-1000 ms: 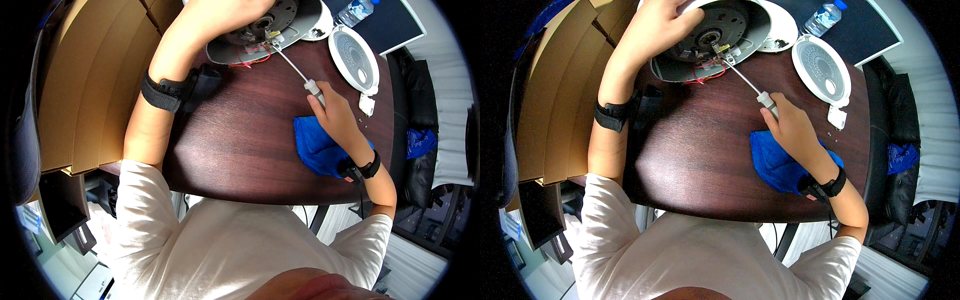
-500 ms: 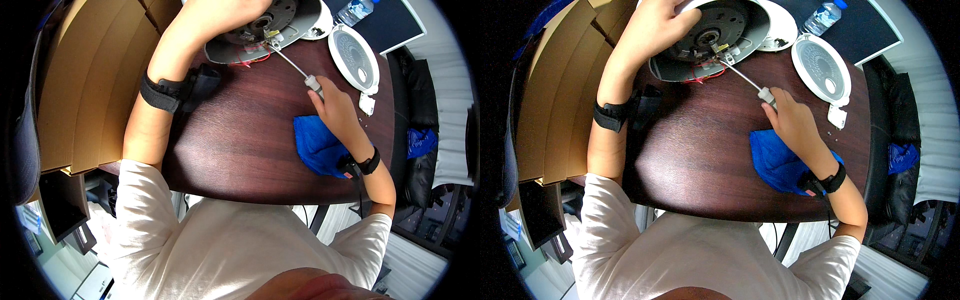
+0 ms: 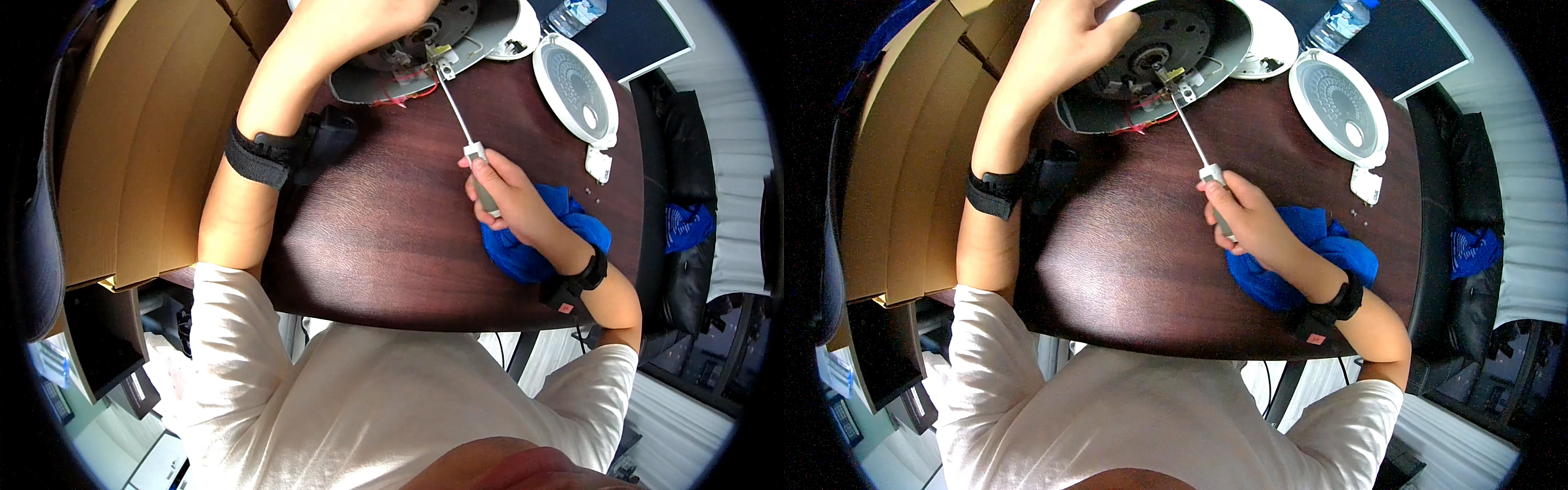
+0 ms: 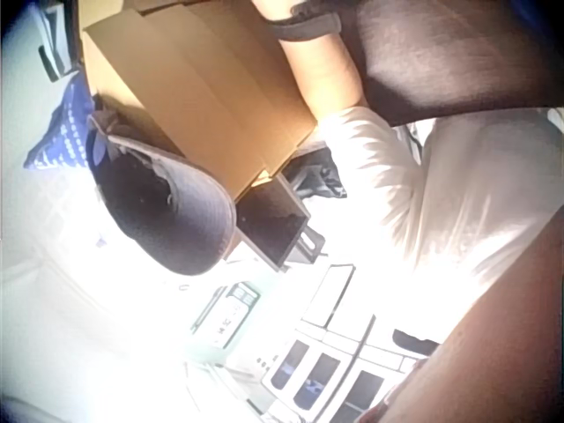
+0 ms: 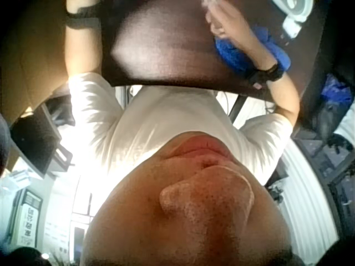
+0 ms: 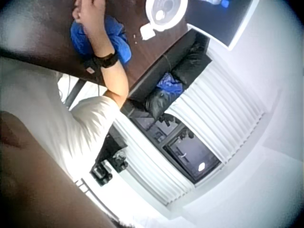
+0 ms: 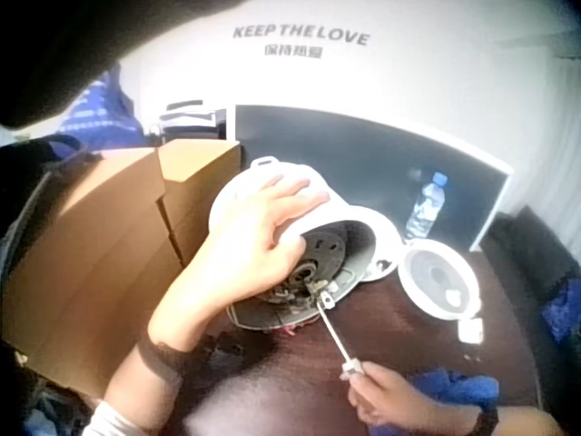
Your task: The person works on the internal wiring of a disassembled white appliance, using a screwdriver to adjust components and a blue cloth to wipe the interior. They connect red wires to terminals and secure them with screws, then continue adjusting internal parts.
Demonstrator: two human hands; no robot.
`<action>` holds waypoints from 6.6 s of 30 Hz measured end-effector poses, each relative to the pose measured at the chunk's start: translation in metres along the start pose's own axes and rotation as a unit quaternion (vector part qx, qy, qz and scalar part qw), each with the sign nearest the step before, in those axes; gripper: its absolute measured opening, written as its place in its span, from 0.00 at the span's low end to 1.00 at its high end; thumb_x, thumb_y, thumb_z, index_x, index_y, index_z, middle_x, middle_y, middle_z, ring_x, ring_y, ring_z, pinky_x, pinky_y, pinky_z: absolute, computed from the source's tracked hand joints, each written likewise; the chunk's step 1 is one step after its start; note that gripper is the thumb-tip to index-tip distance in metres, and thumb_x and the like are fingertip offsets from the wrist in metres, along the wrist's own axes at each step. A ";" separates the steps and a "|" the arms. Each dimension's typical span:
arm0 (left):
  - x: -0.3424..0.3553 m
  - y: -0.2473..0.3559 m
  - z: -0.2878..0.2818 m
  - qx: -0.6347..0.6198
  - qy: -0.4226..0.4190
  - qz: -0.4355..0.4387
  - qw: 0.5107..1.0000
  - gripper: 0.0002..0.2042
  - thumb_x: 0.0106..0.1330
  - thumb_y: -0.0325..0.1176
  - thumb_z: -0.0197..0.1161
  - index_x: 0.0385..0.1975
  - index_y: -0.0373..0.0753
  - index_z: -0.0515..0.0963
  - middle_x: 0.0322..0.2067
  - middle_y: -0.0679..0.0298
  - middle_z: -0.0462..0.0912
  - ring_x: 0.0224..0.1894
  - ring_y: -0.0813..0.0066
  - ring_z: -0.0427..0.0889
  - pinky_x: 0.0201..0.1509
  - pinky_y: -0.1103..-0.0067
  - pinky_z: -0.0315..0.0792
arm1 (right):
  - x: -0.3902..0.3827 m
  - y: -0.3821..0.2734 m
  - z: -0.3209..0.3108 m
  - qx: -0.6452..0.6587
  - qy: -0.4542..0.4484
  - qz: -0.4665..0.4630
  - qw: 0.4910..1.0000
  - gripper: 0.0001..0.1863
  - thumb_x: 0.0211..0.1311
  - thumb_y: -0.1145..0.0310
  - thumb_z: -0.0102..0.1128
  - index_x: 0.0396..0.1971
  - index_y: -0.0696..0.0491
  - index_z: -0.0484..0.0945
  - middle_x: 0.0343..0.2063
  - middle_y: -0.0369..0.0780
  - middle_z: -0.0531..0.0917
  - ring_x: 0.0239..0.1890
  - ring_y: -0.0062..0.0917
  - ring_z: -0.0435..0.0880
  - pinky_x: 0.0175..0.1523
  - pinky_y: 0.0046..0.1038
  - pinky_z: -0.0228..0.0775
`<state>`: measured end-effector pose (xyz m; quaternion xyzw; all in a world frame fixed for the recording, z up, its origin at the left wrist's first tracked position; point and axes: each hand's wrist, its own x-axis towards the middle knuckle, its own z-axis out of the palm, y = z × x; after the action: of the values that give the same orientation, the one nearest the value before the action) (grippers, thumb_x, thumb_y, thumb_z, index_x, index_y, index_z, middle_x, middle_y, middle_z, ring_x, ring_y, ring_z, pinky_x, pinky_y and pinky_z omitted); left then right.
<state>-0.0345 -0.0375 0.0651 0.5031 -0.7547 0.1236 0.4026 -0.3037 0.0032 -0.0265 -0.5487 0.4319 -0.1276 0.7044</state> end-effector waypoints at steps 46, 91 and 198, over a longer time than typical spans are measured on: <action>0.002 -0.001 0.000 0.017 0.010 0.007 1.000 0.21 0.57 0.32 0.55 0.53 0.42 0.79 0.57 0.52 0.76 0.65 0.48 0.67 0.71 0.61 0.54 | -0.007 -0.036 -0.047 -0.651 0.245 -0.314 0.647 0.17 0.61 0.64 0.63 0.48 0.52 0.75 0.29 0.41 0.75 0.22 0.33 0.80 0.25 0.31 0.71; 0.002 0.004 -0.001 0.015 0.011 0.002 1.000 0.21 0.56 0.31 0.55 0.52 0.40 0.79 0.56 0.48 0.76 0.64 0.47 0.69 0.70 0.62 0.56 | 0.000 -0.023 -0.043 -0.576 0.277 -0.339 0.690 0.15 0.61 0.63 0.63 0.46 0.53 0.78 0.27 0.41 0.77 0.23 0.34 0.81 0.25 0.31 0.71; -0.102 0.029 0.075 -0.280 -0.270 -0.241 0.889 0.39 0.65 0.28 0.58 0.71 0.33 0.40 0.31 0.54 0.82 0.29 0.66 0.81 0.38 0.75 0.75 | -0.009 -0.049 -0.056 -0.682 0.251 -0.291 0.623 0.17 0.61 0.61 0.63 0.49 0.47 0.76 0.28 0.40 0.75 0.24 0.34 0.81 0.27 0.32 0.72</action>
<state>-0.0779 -0.0013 -0.0515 0.5497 -0.6930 -0.3345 0.3251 -0.3368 -0.0456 0.0196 -0.9155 0.3728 -0.1279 -0.0811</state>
